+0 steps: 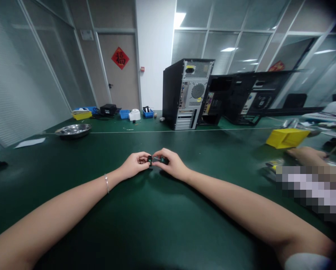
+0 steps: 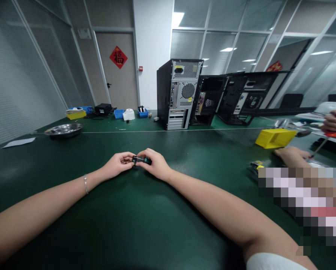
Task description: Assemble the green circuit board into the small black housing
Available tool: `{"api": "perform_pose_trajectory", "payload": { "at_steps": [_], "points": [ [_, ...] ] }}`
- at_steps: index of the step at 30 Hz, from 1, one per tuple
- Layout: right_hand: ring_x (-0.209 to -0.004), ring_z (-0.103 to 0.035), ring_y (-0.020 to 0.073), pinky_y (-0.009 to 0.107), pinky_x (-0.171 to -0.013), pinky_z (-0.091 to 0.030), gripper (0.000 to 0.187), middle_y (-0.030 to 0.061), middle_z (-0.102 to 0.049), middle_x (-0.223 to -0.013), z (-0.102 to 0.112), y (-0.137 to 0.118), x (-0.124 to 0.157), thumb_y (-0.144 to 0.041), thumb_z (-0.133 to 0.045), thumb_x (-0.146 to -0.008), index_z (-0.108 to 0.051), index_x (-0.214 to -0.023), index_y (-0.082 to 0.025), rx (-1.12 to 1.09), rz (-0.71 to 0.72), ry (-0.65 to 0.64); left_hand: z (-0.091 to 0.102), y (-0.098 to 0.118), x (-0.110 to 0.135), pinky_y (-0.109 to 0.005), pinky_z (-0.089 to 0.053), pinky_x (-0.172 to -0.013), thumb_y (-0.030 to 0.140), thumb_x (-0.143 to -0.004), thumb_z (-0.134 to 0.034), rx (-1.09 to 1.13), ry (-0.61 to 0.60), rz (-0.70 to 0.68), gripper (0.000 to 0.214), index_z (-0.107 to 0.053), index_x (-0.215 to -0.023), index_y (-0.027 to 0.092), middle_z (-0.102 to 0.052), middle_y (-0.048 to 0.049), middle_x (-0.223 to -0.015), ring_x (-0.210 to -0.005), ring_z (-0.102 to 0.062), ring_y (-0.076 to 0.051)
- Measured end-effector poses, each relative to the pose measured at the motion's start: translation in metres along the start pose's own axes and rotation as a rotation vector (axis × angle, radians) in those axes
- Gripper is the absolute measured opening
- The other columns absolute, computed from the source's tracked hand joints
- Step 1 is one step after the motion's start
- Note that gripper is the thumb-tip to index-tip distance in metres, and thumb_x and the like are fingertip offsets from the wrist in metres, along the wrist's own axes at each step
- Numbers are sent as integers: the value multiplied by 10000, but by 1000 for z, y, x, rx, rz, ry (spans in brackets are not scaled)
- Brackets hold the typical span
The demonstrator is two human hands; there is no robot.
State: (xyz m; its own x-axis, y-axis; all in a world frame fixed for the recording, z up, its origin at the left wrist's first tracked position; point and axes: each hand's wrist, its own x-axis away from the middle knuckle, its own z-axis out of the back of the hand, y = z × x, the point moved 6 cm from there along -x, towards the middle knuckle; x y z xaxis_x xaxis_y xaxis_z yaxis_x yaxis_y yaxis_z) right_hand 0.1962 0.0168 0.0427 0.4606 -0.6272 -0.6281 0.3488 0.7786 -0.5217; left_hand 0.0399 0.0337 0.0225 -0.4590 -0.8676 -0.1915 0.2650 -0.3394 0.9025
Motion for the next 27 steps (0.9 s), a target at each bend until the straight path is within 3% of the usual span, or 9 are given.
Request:
{"api": "perform_pose_trajectory", "payload": {
  "at_steps": [5, 13, 27],
  "points": [
    [-828, -609, 171, 296, -771, -483, 165, 43, -657, -903, 0, 0, 0, -301, -693, -861, -657, -976, -189, -5, 2, 10, 1, -3, -1, -337, -507, -772, 217, -745, -680, -6, 4, 7, 255, -668, -979, 118, -704, -54, -822, -774, -662, -192],
    [-818, -612, 170, 296, -766, -484, 127, 39, -658, -879, 0, 7, -1, -287, -692, -858, -654, -926, -187, -9, -12, 44, -1, -1, -1, -380, -495, -912, 289, -816, -628, 52, -34, 0, 314, -656, -1077, 117, -723, -117, -1050, -963, -675, -225],
    [-831, -622, 166, 282, -772, -479, 105, 33, -670, -885, 0, 8, -1, -281, -696, -855, -662, -897, -191, -9, -38, 44, 0, 0, -1, -351, -487, -846, 315, -852, -617, 26, -32, -21, 250, -667, -995, 117, -709, -94, -927, -872, -653, -207]
  ]
}}
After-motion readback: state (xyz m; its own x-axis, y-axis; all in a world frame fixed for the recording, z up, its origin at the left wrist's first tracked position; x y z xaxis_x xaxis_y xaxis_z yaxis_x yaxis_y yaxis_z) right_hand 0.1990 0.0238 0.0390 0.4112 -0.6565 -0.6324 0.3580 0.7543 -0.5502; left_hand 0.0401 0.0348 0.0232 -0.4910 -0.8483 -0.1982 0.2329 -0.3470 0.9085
